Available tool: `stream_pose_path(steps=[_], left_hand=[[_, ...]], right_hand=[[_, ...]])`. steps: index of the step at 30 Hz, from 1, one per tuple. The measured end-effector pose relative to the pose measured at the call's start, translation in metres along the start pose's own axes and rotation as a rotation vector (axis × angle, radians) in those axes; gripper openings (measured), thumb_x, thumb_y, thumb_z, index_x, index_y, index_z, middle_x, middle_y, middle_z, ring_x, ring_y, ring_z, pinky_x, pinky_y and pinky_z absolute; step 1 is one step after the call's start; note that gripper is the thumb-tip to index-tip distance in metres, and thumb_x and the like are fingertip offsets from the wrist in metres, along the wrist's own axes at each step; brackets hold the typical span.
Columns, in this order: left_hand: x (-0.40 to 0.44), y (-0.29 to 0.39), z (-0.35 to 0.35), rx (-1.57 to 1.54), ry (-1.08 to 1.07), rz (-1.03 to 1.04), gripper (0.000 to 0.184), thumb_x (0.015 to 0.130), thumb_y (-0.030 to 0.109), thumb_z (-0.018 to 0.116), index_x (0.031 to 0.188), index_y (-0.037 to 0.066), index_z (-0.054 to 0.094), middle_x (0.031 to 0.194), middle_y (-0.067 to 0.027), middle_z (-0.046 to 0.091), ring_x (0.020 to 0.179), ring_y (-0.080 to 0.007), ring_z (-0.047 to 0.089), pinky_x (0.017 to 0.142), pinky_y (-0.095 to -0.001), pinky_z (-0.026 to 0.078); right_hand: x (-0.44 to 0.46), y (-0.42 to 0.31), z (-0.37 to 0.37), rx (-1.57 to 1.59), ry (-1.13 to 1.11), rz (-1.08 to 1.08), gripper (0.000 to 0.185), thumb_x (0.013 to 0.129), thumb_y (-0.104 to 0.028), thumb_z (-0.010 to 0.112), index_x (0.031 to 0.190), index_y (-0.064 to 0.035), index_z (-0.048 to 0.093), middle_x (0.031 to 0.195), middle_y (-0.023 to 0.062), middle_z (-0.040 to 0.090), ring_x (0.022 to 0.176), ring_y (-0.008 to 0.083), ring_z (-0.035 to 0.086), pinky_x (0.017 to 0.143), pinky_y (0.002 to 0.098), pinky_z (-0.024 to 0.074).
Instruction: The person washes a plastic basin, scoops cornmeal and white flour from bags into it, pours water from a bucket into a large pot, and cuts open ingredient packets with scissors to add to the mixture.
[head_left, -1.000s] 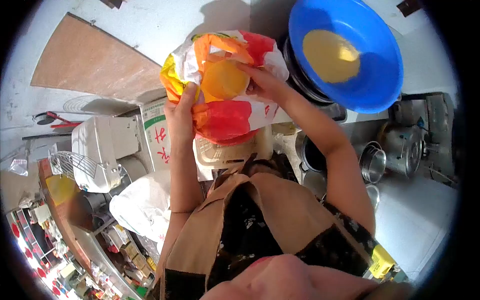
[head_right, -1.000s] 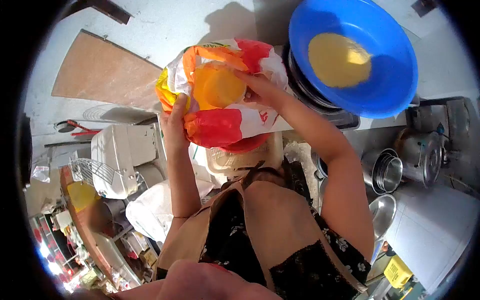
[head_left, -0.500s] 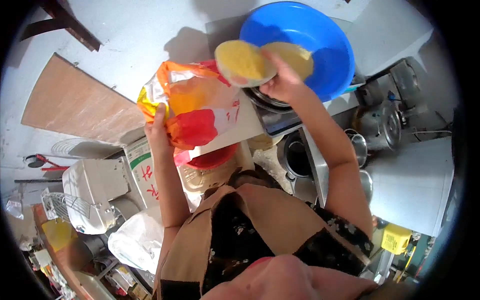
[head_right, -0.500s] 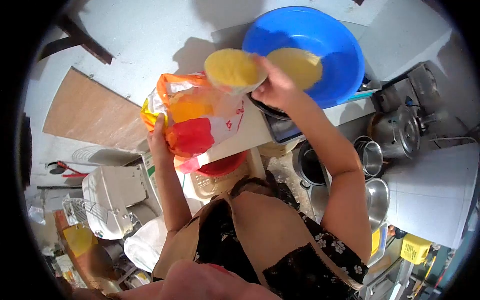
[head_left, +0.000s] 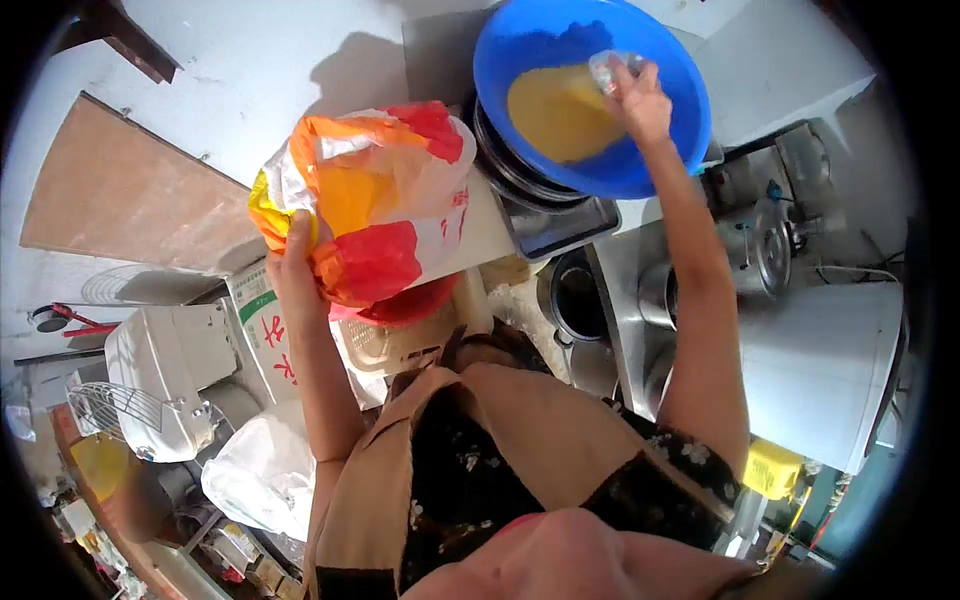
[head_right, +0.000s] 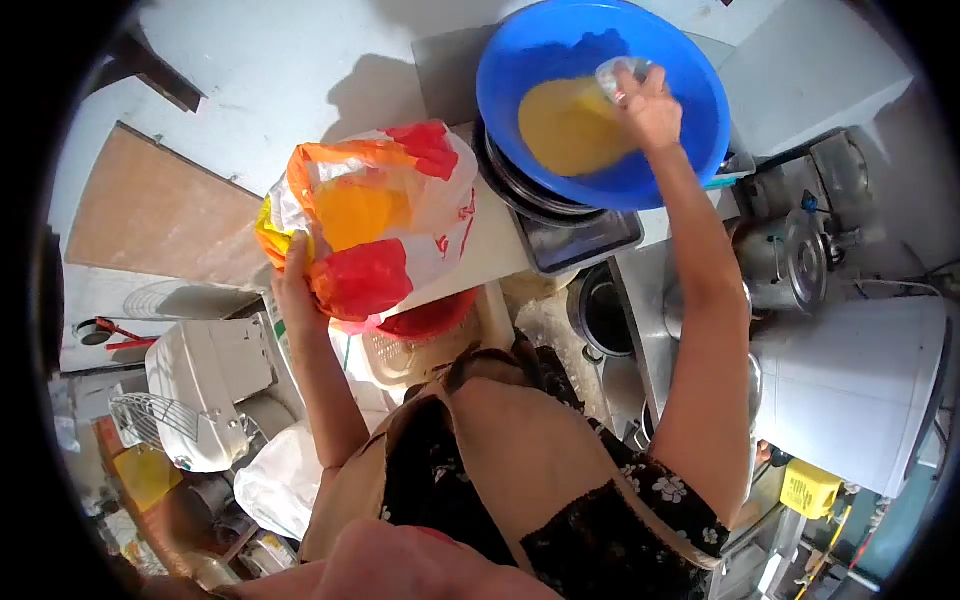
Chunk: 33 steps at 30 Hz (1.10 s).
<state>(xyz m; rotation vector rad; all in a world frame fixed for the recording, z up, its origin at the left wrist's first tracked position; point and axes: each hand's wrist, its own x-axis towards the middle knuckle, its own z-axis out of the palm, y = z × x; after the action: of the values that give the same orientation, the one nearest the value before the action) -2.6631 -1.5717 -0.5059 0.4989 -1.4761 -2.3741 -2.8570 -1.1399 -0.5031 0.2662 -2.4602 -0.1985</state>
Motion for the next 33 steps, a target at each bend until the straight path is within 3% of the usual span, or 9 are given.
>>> stream_pose_path(steps=[5, 7, 9, 11, 13, 18, 23, 28, 33], left_hand=[[0.003, -0.002, -0.004, -0.027, -0.007, -0.032, 0.033, 0.087, 0.019, 0.059, 0.113, 0.0, 0.051, 0.096, -0.0038, 0.058, 0.079, -0.0082, 0.056, 0.068, -0.021, 0.046], [0.001, 0.003, -0.001, 0.031, 0.033, -0.065, 0.028, 0.087, 0.017, 0.058, 0.109, 0.001, 0.053, 0.089, -0.0029, 0.058, 0.073, -0.008, 0.056, 0.062, -0.0207, 0.046], [0.006, -0.005, -0.01, 0.021, 0.045, -0.029, 0.023, 0.086, 0.016, 0.058, 0.103, 0.001, 0.055, 0.083, -0.002, 0.058, 0.067, -0.0074, 0.055, 0.057, -0.0201, 0.045], [-0.001, -0.003, -0.003, 0.021, 0.1, -0.043, 0.02, 0.086, 0.016, 0.058, 0.099, 0.001, 0.057, 0.081, -0.0021, 0.057, 0.064, -0.0074, 0.054, 0.054, -0.0203, 0.044], [-0.008, -0.001, -0.006, 0.063, 0.105, -0.038, 0.019, 0.085, 0.017, 0.059, 0.096, 0.002, 0.058, 0.077, -0.002, 0.057, 0.063, -0.0072, 0.054, 0.053, -0.02, 0.044], [-0.021, -0.01, -0.005, 0.354, 0.086, -0.129, 0.018, 0.084, 0.017, 0.06, 0.093, 0.001, 0.06, 0.075, -0.0011, 0.061, 0.065, -0.007, 0.055, 0.056, -0.0214, 0.044], [-0.019, -0.001, 0.002, 0.417, 0.052, -0.035, 0.019, 0.084, 0.015, 0.06, 0.094, 0.0, 0.059, 0.076, -0.0021, 0.061, 0.066, -0.0096, 0.056, 0.06, -0.0237, 0.045], [-0.006, -0.008, -0.003, 0.302, 0.009, -0.013, 0.019, 0.084, 0.012, 0.061, 0.096, -0.001, 0.058, 0.08, -0.003, 0.062, 0.069, -0.0093, 0.057, 0.062, -0.024, 0.045], [0.007, -0.004, 0.005, 0.294, -0.044, -0.042, 0.018, 0.085, 0.012, 0.06, 0.097, -0.002, 0.058, 0.081, -0.002, 0.062, 0.069, -0.0079, 0.056, 0.06, -0.0224, 0.045]], right_hand=[[0.013, -0.022, -0.062, 0.051, 0.186, 0.094, 0.05, 0.07, -0.031, 0.072, 0.117, -0.0284, 0.054, 0.107, 0.0139, 0.049, 0.084, 0.0287, 0.059, 0.066, 0.0395, 0.052], [0.011, -0.066, -0.102, 0.541, 0.066, 0.168, 0.045, 0.07, -0.031, 0.073, 0.112, -0.0248, 0.06, 0.097, 0.0111, 0.054, 0.082, 0.0247, 0.058, 0.066, 0.0378, 0.0509], [0.001, -0.121, -0.122, 0.976, -0.009, -0.102, 0.045, 0.071, -0.018, 0.073, 0.115, -0.0147, 0.06, 0.086, 0.0058, 0.054, 0.07, 0.0135, 0.049, 0.061, 0.0257, 0.0448], [-0.018, -0.181, -0.121, 1.153, -0.308, -0.187, 0.047, 0.07, -0.015, 0.074, 0.115, -0.0126, 0.06, 0.087, 0.0044, 0.056, 0.068, 0.0126, 0.049, 0.06, 0.0251, 0.0446], [-0.036, -0.246, -0.081, 1.192, -0.37, -0.153, 0.042, 0.072, -0.036, 0.07, 0.106, -0.0121, 0.063, 0.087, 0.011, 0.06, 0.072, 0.021, 0.058, 0.062, 0.033, 0.046], [-0.037, -0.372, 0.009, 0.923, -1.009, -0.291, 0.039, 0.074, -0.036, 0.07, 0.101, -0.0093, 0.062, 0.097, 0.0128, 0.06, 0.086, 0.0222, 0.059, 0.071, 0.0337, 0.0476], [-0.04, -0.437, 0.072, 0.804, -1.071, -0.36, 0.039, 0.077, -0.035, 0.067, 0.105, -0.0093, 0.06, 0.099, 0.0117, 0.059, 0.088, 0.0212, 0.059, 0.073, 0.0328, 0.0478], [-0.042, -0.452, 0.103, 0.974, -1.132, -0.223, 0.039, 0.079, -0.035, 0.064, 0.109, -0.0094, 0.057, 0.102, 0.0105, 0.059, 0.09, 0.0202, 0.059, 0.075, 0.0318, 0.0481], [-0.044, -0.445, 0.121, 1.65, -1.277, 0.219, 0.04, 0.082, -0.034, 0.061, 0.113, -0.0094, 0.055, 0.105, 0.0093, 0.059, 0.091, 0.0192, 0.059, 0.077, 0.0309, 0.0483]])
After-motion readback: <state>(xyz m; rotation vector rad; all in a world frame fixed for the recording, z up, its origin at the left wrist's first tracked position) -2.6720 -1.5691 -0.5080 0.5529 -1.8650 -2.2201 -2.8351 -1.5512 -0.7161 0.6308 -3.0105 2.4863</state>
